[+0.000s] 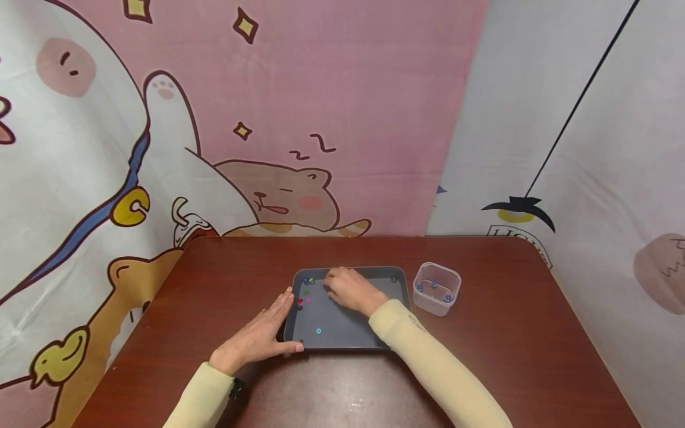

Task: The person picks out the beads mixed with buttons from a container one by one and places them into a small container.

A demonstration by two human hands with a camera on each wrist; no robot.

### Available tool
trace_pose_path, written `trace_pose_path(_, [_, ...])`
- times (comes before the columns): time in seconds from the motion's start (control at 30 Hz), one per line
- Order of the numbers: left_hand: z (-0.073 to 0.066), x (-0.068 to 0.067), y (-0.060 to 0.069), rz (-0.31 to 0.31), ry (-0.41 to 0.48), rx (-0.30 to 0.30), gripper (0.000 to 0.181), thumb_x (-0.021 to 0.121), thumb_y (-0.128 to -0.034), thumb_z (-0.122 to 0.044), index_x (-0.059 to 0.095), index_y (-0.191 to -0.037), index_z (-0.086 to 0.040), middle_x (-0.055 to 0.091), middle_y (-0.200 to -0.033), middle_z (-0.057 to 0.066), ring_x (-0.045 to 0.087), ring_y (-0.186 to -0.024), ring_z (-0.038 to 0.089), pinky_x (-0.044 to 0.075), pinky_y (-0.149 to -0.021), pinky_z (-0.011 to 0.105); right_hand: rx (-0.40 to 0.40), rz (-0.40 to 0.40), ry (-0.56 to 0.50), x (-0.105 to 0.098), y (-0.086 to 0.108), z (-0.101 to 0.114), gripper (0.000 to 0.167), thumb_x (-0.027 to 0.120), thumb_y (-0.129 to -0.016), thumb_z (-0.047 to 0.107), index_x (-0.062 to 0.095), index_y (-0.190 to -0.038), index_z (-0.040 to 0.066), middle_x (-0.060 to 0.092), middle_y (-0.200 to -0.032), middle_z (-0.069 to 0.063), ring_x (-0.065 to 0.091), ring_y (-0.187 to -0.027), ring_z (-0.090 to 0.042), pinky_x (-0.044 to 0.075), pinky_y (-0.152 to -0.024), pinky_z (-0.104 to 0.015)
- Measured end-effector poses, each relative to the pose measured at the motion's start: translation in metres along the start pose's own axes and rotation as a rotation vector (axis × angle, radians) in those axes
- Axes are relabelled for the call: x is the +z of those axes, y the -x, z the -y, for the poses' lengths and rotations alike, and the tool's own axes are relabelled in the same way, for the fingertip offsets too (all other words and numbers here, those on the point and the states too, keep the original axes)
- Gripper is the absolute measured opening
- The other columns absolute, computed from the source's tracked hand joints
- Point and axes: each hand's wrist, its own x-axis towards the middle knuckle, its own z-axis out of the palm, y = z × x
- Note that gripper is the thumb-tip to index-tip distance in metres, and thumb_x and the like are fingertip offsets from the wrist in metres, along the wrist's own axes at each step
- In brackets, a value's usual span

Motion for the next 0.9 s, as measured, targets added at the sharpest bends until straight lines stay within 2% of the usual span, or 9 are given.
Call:
trace_pose_path(0.13, [0.0,0.0,0.0,0.002,0.0,0.0,0.117,0.07,-0.0853,-0.072,0.016,-0.166,-0.006,0.006,-0.174,0.005,0.013,-0.159,0.026,0.025,-0.118,0.065,0.006,0.013,0.033,0.002,0.003,0.001,0.032,0.073,-0.099,0.02,0.074,-0.129,0.009,0.069,-0.127,-0.008,0.062,-0.12,-0.026,0.051,-0.102,-0.046])
trace_pose_path(0.53, [0.0,0.0,0.001,-0.003,-0.002,0.003,0.117,0.07,-0.085,-0.072,0.017,-0.166,-0.006,0.006,-0.174,0.006,0.013,-0.159,0.026,0.025,-0.118,0.065,-0.011,-0.041,0.048,0.004,0.01,-0.001,0.026,0.076,-0.097,0.019,0.077,-0.122,0.013,0.072,-0.117,-0.004,0.064,-0.111,-0.024,0.054,-0.093,-0.048])
trace_pose_path(0.9, [-0.001,0.0,0.001,-0.01,-0.008,0.009,0.117,0.071,-0.0852,-0.071,0.017,-0.166,-0.005,0.006,-0.174,0.006,0.013,-0.159,0.026,0.025,-0.118,0.065,-0.015,-0.083,0.048,0.002,0.013,-0.001,0.02,0.079,-0.094,0.019,0.08,-0.114,0.015,0.072,-0.11,-0.002,0.065,-0.107,-0.023,0.053,-0.09,-0.047])
